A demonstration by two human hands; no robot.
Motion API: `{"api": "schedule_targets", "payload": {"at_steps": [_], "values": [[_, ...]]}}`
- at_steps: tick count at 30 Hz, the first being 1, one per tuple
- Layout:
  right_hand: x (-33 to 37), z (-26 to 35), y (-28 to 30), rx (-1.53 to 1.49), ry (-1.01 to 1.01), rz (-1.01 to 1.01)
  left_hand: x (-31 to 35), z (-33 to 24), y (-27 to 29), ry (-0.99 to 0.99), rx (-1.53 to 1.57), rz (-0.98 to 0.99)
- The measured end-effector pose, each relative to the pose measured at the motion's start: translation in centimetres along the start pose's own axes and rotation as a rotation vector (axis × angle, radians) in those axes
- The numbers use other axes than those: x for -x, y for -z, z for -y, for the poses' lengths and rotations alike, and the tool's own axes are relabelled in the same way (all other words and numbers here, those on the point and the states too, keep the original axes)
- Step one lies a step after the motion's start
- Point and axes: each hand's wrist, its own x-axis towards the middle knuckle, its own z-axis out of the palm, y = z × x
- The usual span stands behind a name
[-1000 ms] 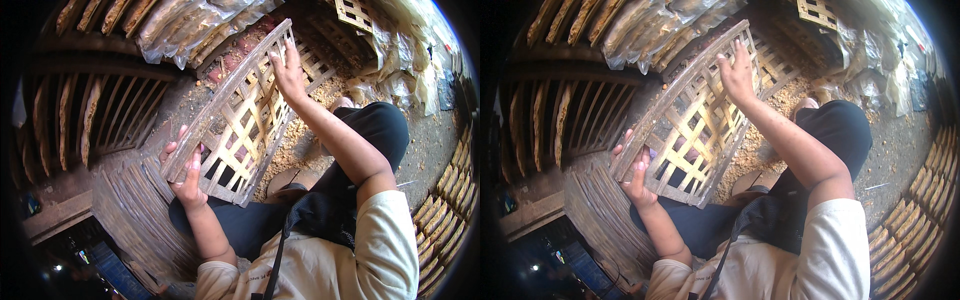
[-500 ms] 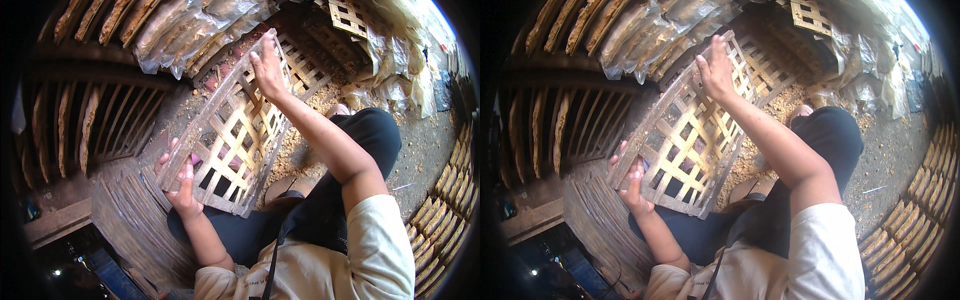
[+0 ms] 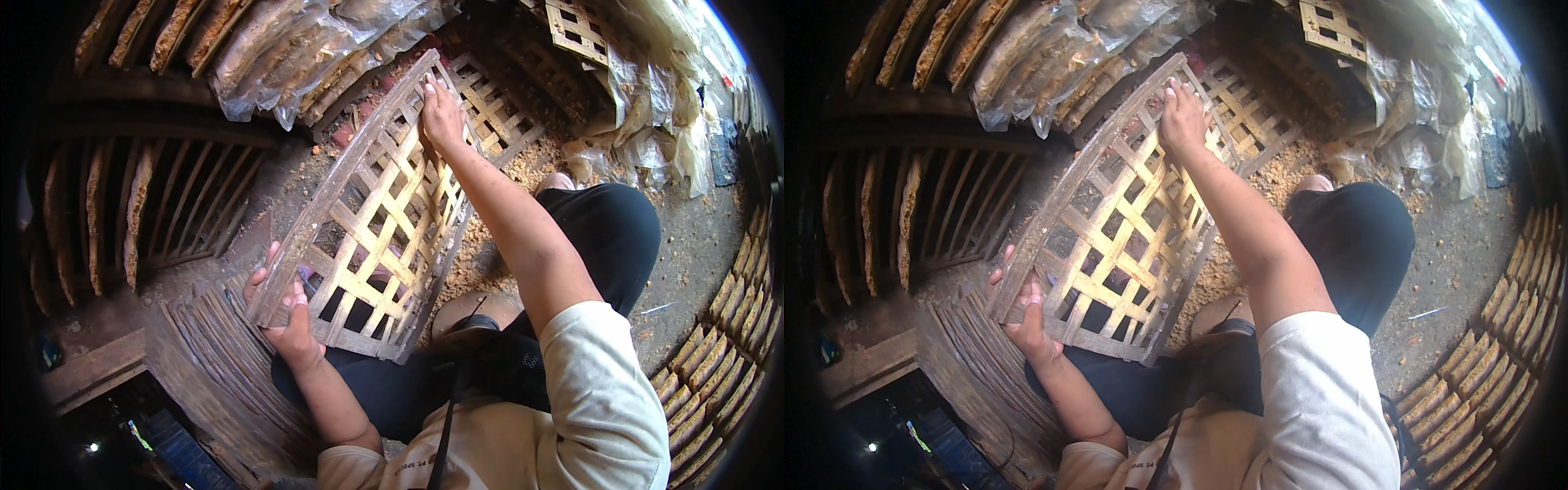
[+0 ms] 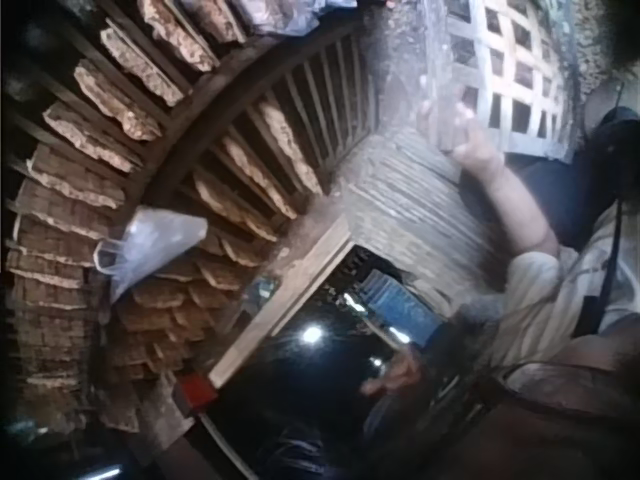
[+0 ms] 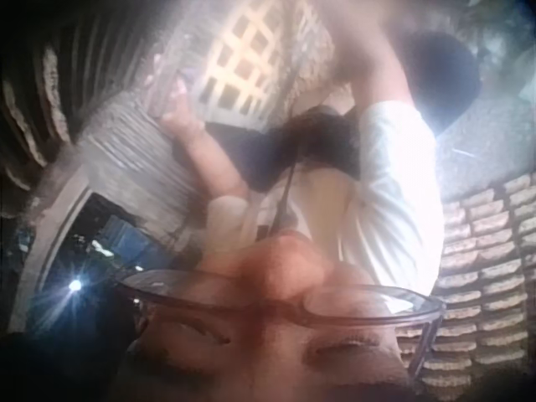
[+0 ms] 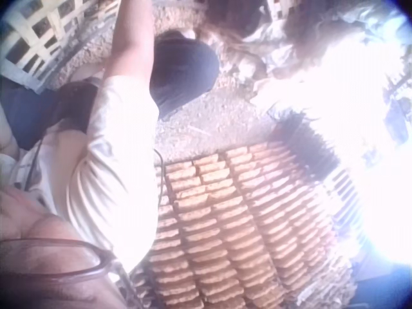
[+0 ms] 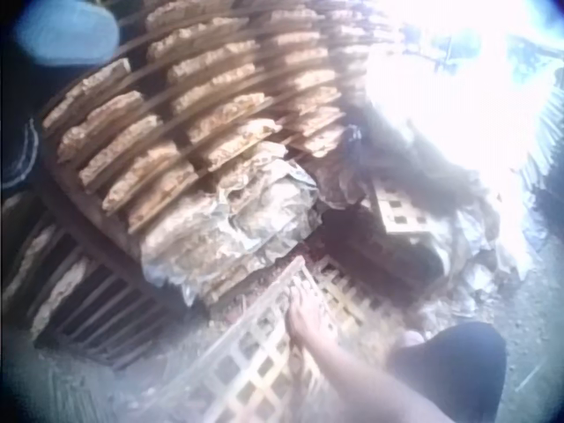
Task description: The person assembles a wooden lattice frame by hand, inserting thin wooden strips into slots and adjusting them. The person then wraps the completed frame in a clear plastic bag and places it on a stack of similar frames.
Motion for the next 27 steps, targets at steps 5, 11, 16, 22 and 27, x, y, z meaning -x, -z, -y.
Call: {"api": "schedule_targets", "payload": {"at_steps": [5, 11, 16, 22, 27], "values": [[-3.1, -2.0, -1.0, -0.216, 0.044, -0.136, -0.7, 0.5, 0.1, 0.017, 0.037, 0.003], [-2.0, -0.7, -1.0, -0.451, -0.161, -0.022, -0.5, 0.8, 0.6, 0.031, 0.036, -0.054], [-1.8, 0.4, -0.8, -0.344, -0.101, -0.083, -0.5, 0.5, 0.3, 0.048, 0.073, -0.082], [-1.3, 2.0, 0.2, -0.403, -0.259, 0.098, -0.1, 0.3, 0.7, 0.046, 0.038, -0.079], [-2.8, 1.0, -0.8, -0.432, -0.202, -0.106, -0.6, 0.5, 0.5, 0.036, 0.041, -0.033]]}}
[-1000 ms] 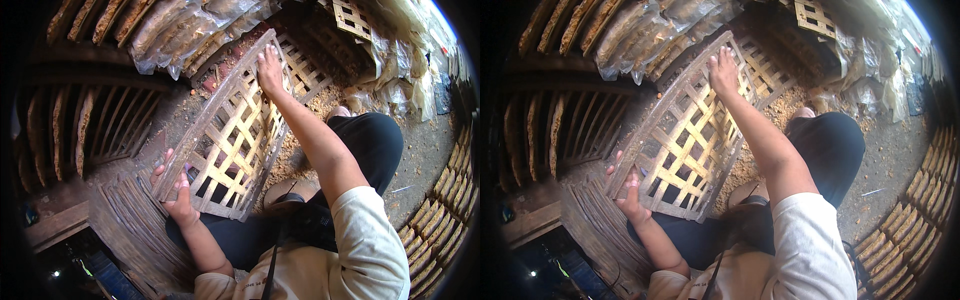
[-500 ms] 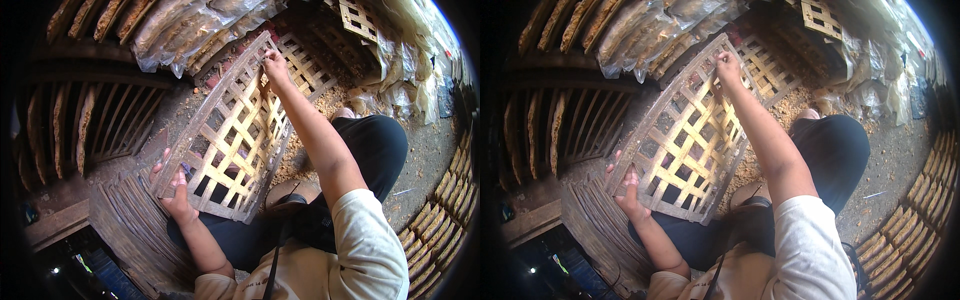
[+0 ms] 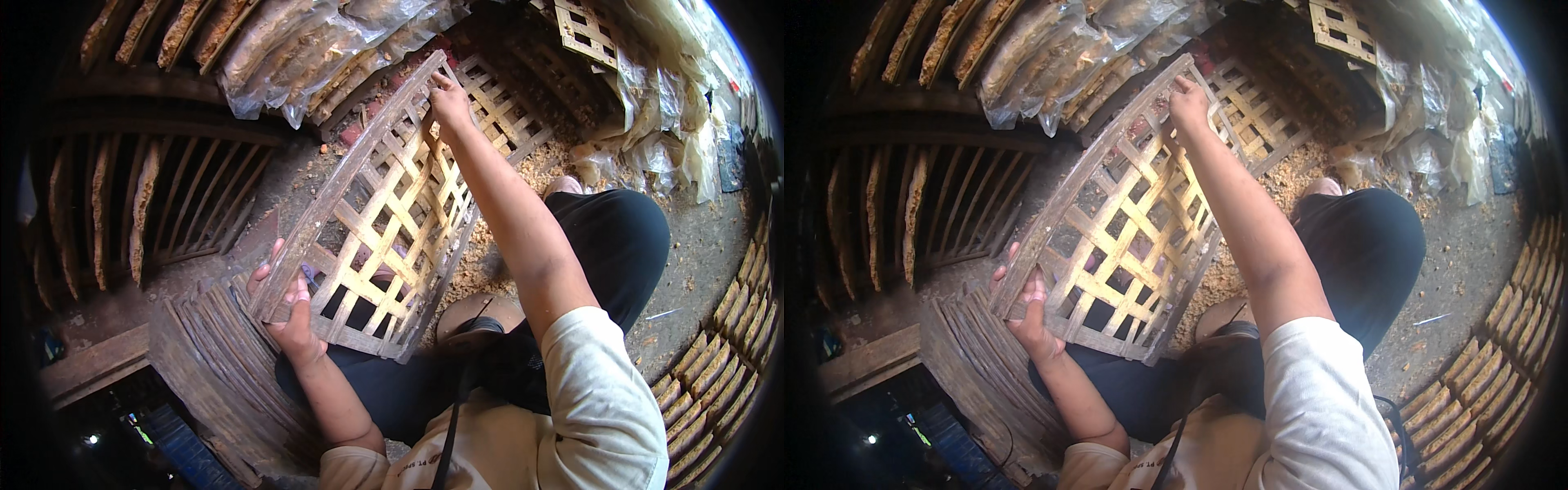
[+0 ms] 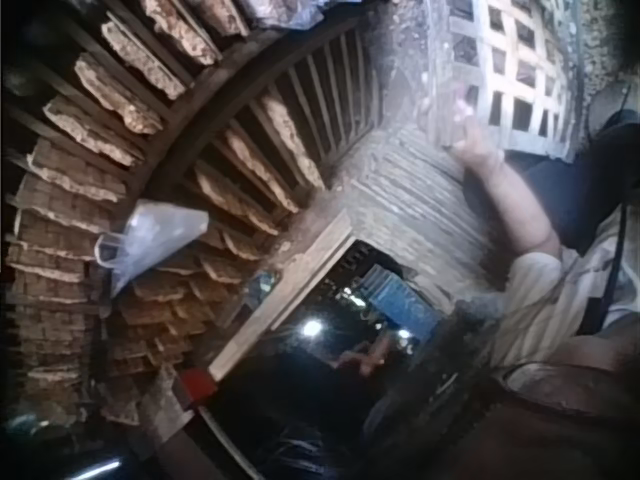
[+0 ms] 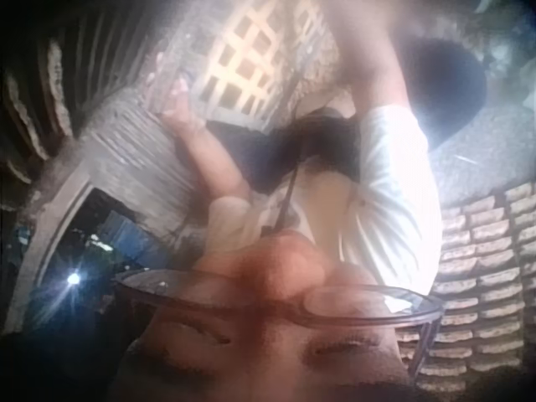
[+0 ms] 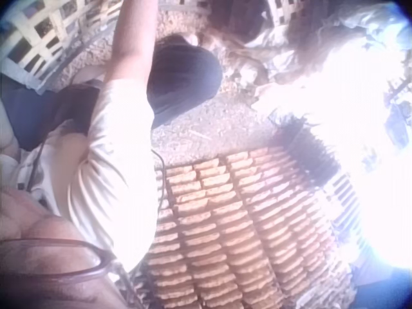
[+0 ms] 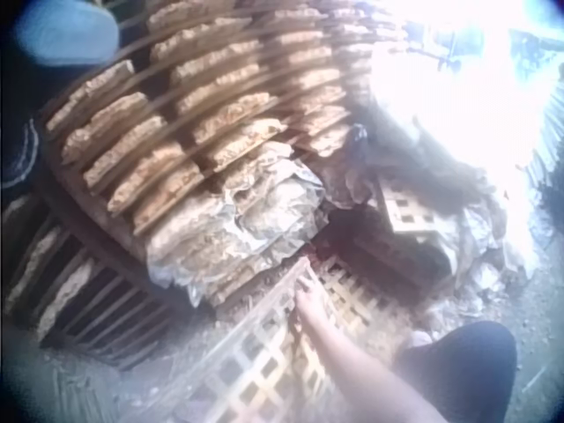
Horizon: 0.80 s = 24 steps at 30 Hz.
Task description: The person assembles a wooden lattice frame by hand, inserting thin wooden strips into slots and adjusting them. The person then wraps the completed frame in a clear plastic bag and places it on a stack of similar frames.
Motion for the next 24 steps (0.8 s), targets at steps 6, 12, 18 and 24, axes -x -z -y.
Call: {"api": "schedule_targets", "payload": {"at_steps": [6, 12, 18, 24], "values": [[1.3, 1.4, 0.4, -0.102, -0.154, 0.053, 0.4, -0.3, 0.2, 0.011, -0.013, -0.001], [0.3, 0.0, 0.4, 0.043, -0.068, -0.029, 0.4, -0.7, -0.4, 0.015, 0.016, 0.024], [0.3, -2.2, -0.2, 0.41, 0.542, -0.135, 0.0, -0.3, -0.5, 0.003, 0.012, 0.029], [2.4, 1.0, -0.9, 0.314, 0.266, -0.188, 0.3, -0.2, 0.1, 0.035, 0.025, -0.014]]}}
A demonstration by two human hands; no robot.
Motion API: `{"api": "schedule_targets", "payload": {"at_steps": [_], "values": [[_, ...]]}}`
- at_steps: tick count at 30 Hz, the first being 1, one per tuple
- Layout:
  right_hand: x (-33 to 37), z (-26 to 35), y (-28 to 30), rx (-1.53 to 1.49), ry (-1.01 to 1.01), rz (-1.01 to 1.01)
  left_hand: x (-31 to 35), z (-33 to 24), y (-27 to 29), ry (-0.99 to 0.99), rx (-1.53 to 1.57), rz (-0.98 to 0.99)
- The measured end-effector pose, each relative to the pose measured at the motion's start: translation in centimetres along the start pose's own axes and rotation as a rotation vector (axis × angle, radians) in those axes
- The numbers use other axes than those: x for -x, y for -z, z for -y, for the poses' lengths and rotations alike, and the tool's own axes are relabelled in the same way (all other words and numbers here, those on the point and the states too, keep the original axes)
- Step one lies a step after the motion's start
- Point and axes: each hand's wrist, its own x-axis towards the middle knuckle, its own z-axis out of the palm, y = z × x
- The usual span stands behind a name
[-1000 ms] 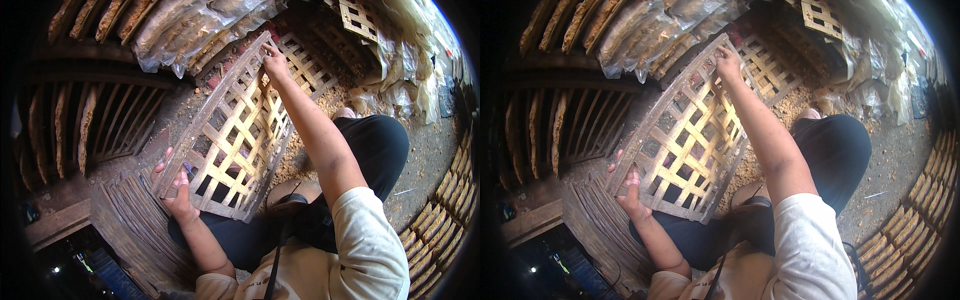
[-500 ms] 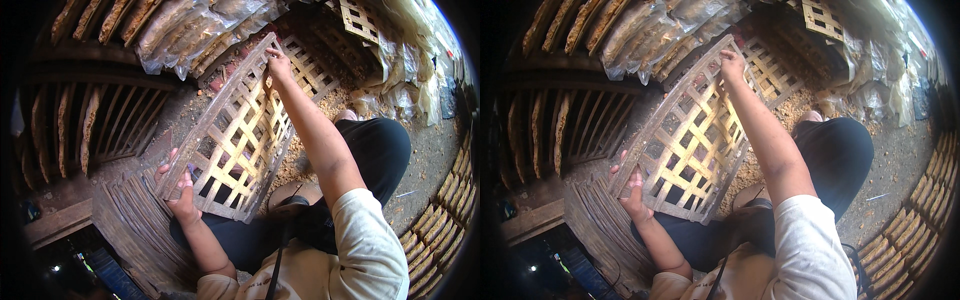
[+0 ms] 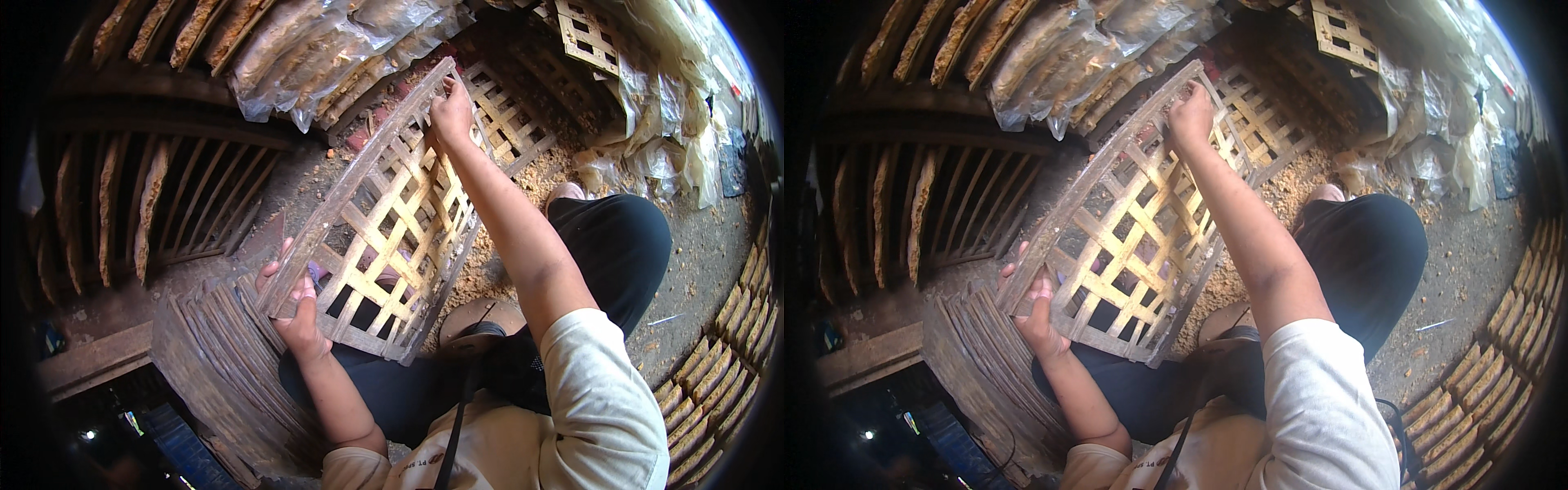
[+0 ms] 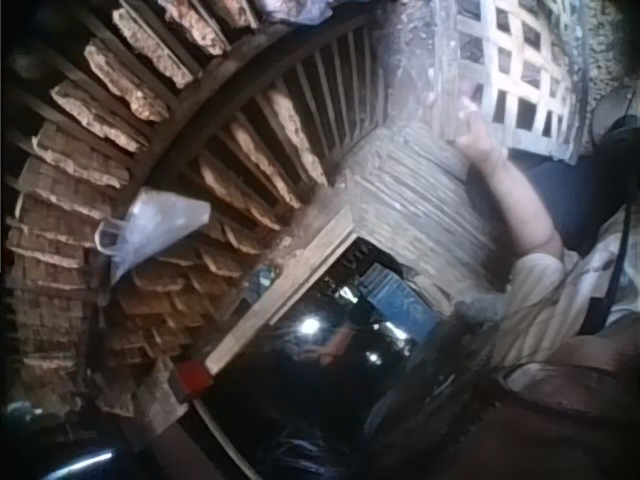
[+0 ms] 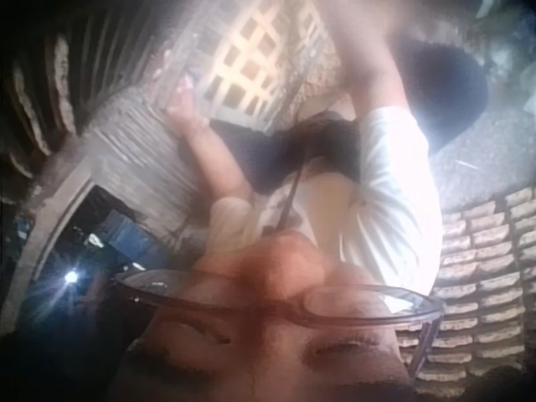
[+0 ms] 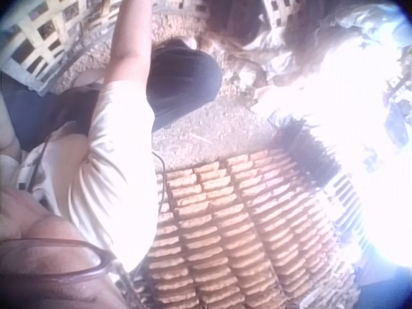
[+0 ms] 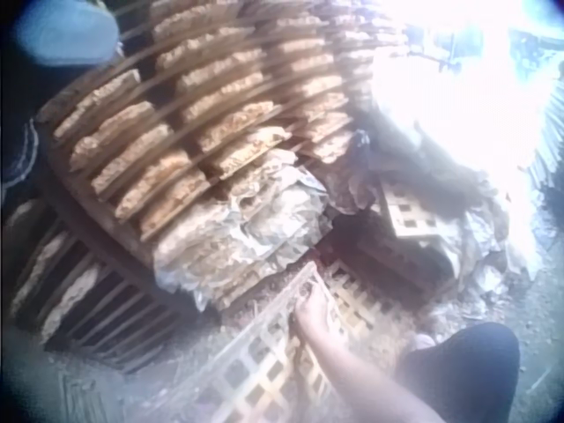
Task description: The person assembles a wooden lattice frame by hand, inserting thin wooden strips into slots and adjusting them. The person then wraps the completed frame in a clear plastic bag and places it on a stack of similar frames.
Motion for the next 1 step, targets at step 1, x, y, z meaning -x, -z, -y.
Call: {"api": "schedule_targets", "payload": {"at_steps": [1], "values": [[-0.59, -0.58, 0.19, 0.152, 0.068, 0.069, -0.04, -0.04, -0.13, 0.011, 0.017, 0.023]]}}
